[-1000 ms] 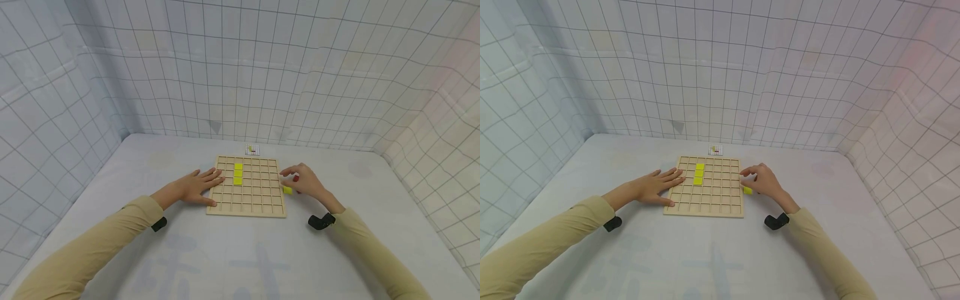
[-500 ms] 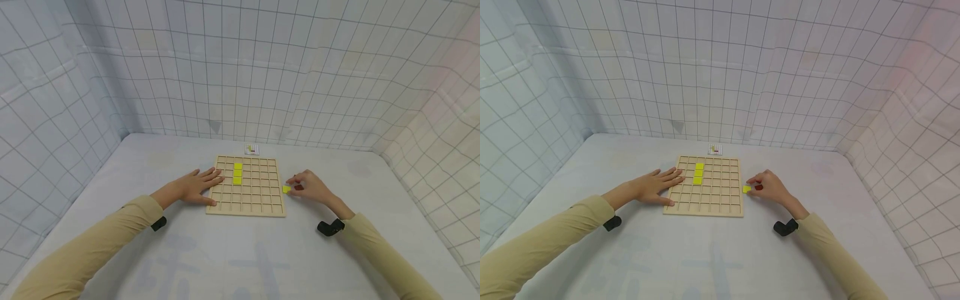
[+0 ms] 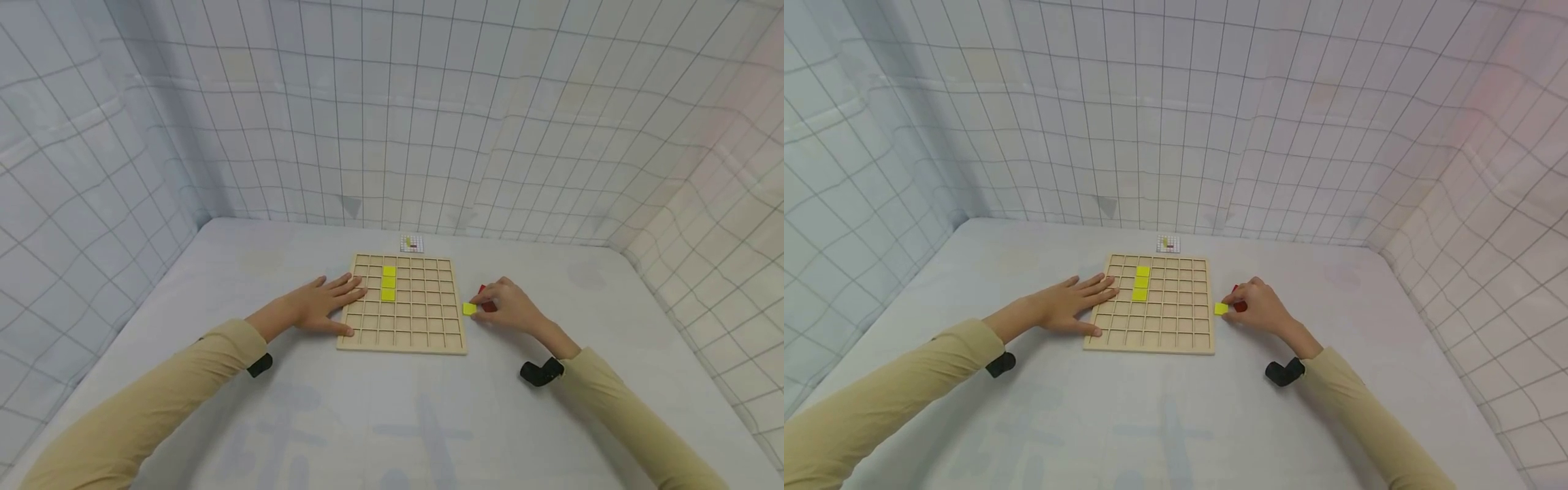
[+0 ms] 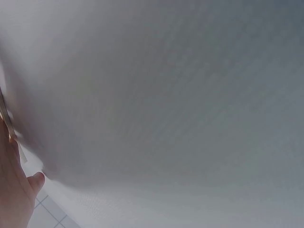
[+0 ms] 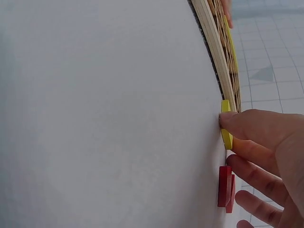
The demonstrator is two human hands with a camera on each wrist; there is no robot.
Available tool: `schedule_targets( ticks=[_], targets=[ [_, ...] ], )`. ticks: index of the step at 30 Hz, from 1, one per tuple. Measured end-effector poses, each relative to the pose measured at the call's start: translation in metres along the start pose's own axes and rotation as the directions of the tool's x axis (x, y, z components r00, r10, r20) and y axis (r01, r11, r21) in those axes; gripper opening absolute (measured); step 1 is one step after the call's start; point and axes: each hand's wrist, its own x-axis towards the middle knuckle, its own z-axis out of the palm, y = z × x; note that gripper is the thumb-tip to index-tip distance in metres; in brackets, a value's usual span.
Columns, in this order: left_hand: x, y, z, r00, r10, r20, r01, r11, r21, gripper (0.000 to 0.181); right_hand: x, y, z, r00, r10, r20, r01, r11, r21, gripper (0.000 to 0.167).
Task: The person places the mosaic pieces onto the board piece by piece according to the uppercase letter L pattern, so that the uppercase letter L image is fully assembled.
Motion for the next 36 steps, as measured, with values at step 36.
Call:
schedule_targets(
  ticks=[36],
  targets=[
    [0.001,-0.002,0.002,1.0,-0.004,-0.002,0.004,1.0,0.003,0.091,0.032,-0.059,0.008,0.994,0.01,-0.109,0.001,0.996,0.094,0.028]
  ],
)
